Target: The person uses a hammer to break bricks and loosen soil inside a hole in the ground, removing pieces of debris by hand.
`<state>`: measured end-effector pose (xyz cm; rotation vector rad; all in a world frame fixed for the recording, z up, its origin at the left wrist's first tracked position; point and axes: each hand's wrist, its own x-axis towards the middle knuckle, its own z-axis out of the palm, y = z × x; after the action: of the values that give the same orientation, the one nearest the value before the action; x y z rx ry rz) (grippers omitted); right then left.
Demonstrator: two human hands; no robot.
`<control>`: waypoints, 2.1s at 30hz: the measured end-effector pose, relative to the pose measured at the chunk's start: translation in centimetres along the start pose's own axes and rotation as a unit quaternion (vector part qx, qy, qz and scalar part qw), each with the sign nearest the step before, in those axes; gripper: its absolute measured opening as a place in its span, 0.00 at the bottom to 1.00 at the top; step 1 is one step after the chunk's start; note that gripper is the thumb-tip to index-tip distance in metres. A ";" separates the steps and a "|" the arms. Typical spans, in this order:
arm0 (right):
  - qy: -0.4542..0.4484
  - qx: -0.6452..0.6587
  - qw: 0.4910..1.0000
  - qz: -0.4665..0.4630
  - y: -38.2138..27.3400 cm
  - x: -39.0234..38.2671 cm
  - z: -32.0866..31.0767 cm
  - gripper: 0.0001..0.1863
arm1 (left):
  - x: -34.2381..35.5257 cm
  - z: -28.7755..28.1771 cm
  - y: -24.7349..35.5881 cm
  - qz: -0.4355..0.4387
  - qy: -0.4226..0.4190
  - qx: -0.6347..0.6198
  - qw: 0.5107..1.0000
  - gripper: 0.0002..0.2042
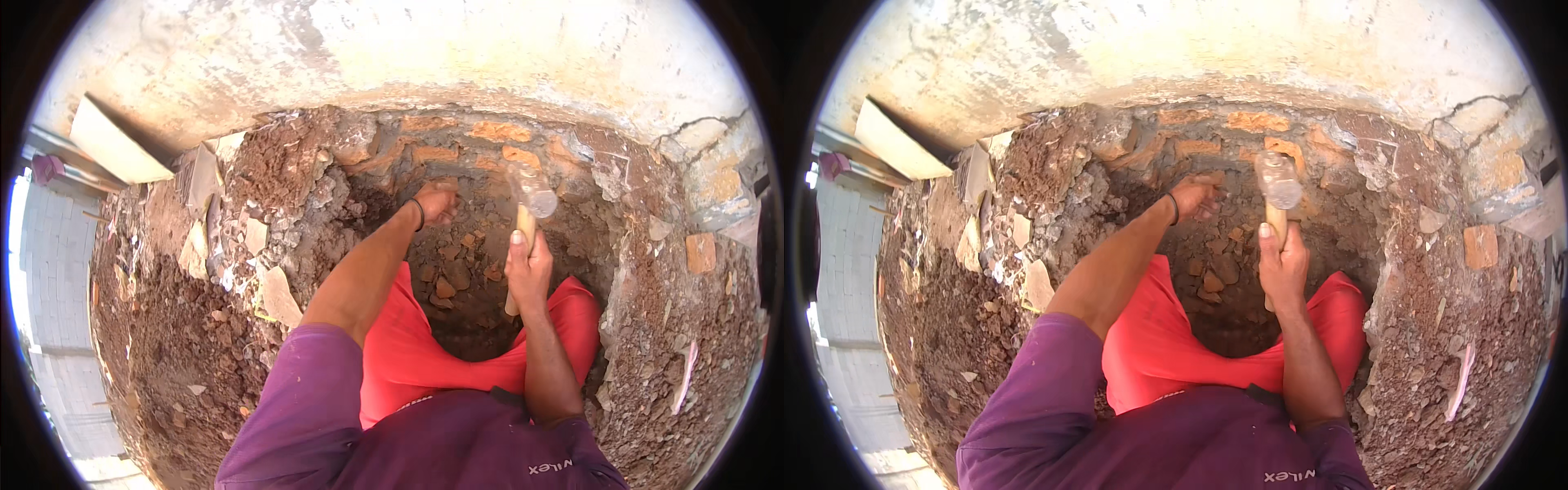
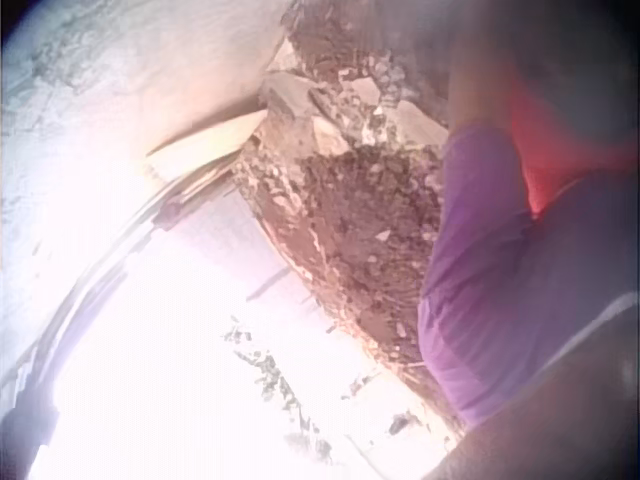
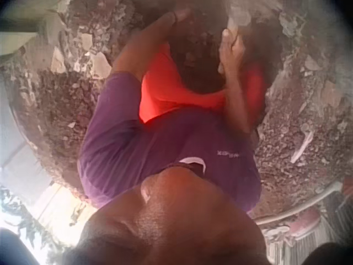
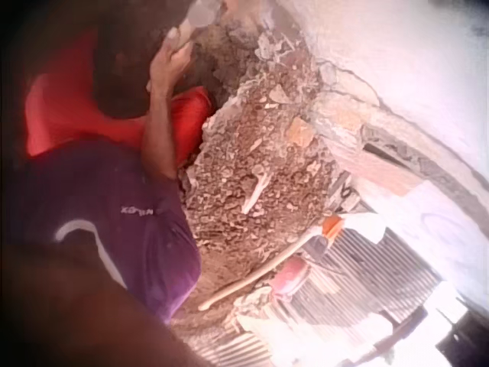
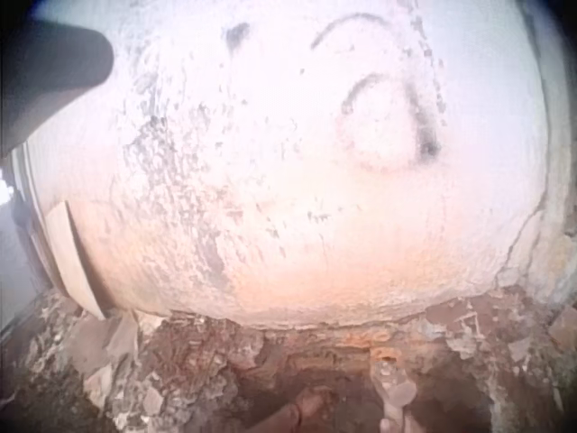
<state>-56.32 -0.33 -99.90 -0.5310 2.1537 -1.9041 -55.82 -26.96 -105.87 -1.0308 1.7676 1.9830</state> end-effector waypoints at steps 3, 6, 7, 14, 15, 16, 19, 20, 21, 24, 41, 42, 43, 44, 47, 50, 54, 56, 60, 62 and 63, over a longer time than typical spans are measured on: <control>0.026 0.132 0.990 0.046 -1.1 0.5 0.0 0.16 | -1.6 3.1 0.4 0.053 0.098 -0.149 0.983 0.18; 0.028 0.125 0.990 0.052 -2.5 0.3 -1.0 0.17 | -3.5 8.3 -0.4 0.104 0.198 -0.176 0.959 0.21; 0.036 0.134 0.989 0.050 -3.1 0.1 -1.2 0.18 | -4.3 9.3 -0.2 0.129 0.258 -0.229 0.930 0.22; 0.028 0.133 0.989 0.049 -5.9 -2.6 -1.3 0.21 | -6.0 7.8 1.1 0.172 0.263 -0.508 0.802 0.20; 0.024 0.134 0.990 0.046 -6.2 -3.0 -1.3 0.21 | -6.1 7.7 1.4 0.171 0.262 -0.518 0.796 0.20; 0.020 0.128 0.991 0.044 -6.3 -3.2 -1.3 0.21 | -6.5 7.8 2.2 0.173 0.253 -0.542 0.782 0.17; 0.013 0.112 0.993 0.021 -6.9 -3.6 -1.0 0.21 | -6.5 7.1 3.4 0.178 0.242 -0.579 0.758 0.10; -0.002 0.112 0.994 0.008 -7.3 -3.7 -0.8 0.22 | -6.2 6.6 3.7 0.166 0.237 -0.595 0.750 0.09; -0.017 0.111 0.994 -0.004 -7.7 -3.8 -0.6 0.22 | -6.0 6.2 3.8 0.154 0.231 -0.612 0.741 0.09; -0.028 0.096 0.995 -0.003 -9.0 -4.2 0.1 0.24 | -5.1 4.3 3.8 0.163 0.200 -0.658 0.707 0.07; -0.111 0.009 0.993 -0.046 -5.7 0.1 6.6 0.28 | -4.6 2.7 4.5 0.159 0.151 -0.692 0.688 0.03; -0.155 -0.041 0.985 0.060 -5.8 0.3 6.9 0.28 | -4.6 2.4 4.0 0.159 0.141 -0.704 0.678 0.02; -0.159 -0.037 0.985 0.054 -6.5 0.6 7.2 0.28 | -4.7 1.5 4.3 0.169 0.133 -0.715 0.665 0.02; -0.127 -0.001 0.991 0.032 -7.4 0.0 6.9 0.28 | -4.6 1.2 4.2 0.170 0.141 -0.713 0.666 0.02; -0.063 0.084 0.993 -0.061 -10.0 -1.3 5.5 0.28 | -5.0 2.0 4.8 0.154 0.135 -0.727 0.655 0.02; -0.036 0.212 0.922 -0.322 -10.6 -1.0 6.1 0.28 | -5.0 2.5 5.1 0.172 0.130 -0.723 0.657 0.02; -0.132 -0.035 0.990 -0.023 -6.3 0.1 5.9 0.28 | -4.5 2.2 4.7 0.154 0.120 -0.725 0.660 0.02; -0.156 -0.034 0.983 0.089 -7.3 1.2 5.7 0.30 | -4.6 1.9 4.7 0.161 0.124 -0.730 0.653 0.02; -0.067 0.082 0.992 -0.065 -11.2 -0.2 5.2 0.30 | -4.1 1.0 4.7 0.180 0.123 -0.745 0.630 0.04; 0.020 0.247 0.926 -0.284 -12.5 -0.3 5.2 0.31 | -4.2 1.7 5.1 0.175 0.110 -0.747 0.632 0.05; 0.022 0.243 0.927 -0.283 -11.2 -0.2 5.0 0.31 | -4.3 2.1 5.0 0.171 0.108 -0.748 0.633 0.05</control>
<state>-52.78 -5.91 -89.56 -1.0886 1.5394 -2.6485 -56.68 -24.97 -99.27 -1.2642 -0.2059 3.6593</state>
